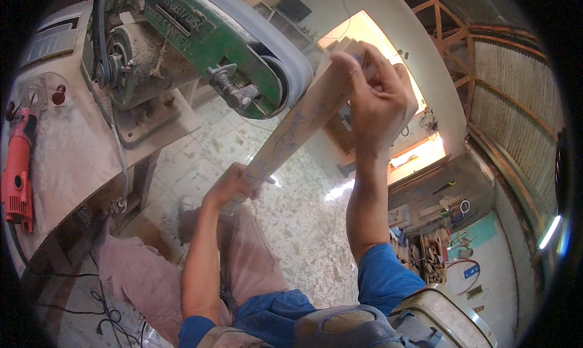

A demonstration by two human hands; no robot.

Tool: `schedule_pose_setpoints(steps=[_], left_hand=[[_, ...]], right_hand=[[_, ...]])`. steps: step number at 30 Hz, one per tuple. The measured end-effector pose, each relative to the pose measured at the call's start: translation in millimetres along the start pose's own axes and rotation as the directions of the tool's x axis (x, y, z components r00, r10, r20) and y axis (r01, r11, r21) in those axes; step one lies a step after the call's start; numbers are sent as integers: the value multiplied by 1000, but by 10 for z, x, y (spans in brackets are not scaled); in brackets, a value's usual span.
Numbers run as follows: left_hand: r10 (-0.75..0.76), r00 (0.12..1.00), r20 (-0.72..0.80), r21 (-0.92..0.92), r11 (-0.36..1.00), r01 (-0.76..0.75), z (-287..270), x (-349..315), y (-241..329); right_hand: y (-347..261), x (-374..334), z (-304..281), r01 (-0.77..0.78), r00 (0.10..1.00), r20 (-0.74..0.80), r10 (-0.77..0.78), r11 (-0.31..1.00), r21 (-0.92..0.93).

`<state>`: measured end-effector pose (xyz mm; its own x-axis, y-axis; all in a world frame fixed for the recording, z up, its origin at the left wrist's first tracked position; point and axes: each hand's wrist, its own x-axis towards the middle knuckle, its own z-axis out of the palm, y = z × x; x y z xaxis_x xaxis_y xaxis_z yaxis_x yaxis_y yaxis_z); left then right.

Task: The person sands a long wooden object by pressing it against a running belt sander, turning the object over multiple times to sand different sides and checking the surface with their hands.

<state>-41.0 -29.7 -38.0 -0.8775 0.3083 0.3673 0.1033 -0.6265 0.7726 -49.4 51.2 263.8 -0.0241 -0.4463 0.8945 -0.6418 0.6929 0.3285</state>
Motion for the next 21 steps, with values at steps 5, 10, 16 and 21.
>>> schedule_pose_setpoints(steps=[5, 10, 16, 21], left_hand=[[1, 1000, 23, -3, 1000, -1, 99, 75, 205], [6, 996, 85, -139, 990, 6, 19, 66, -23], [-79, 997, -25, 46, 996, 80, -9, 31, -68], [586, 732, -347, 782, 612, -119, 255, 241, -136]], right_hand=[[-12, 283, -48, 34, 998, -47, -31, 998, 50], [-112, 167, -75, 31, 999, -25, -31, 999, 6], [-109, -37, -129, -69, 992, 104, 67, 997, 16], [349, 53, -38, -330, 944, 244, 225, 698, 636]])
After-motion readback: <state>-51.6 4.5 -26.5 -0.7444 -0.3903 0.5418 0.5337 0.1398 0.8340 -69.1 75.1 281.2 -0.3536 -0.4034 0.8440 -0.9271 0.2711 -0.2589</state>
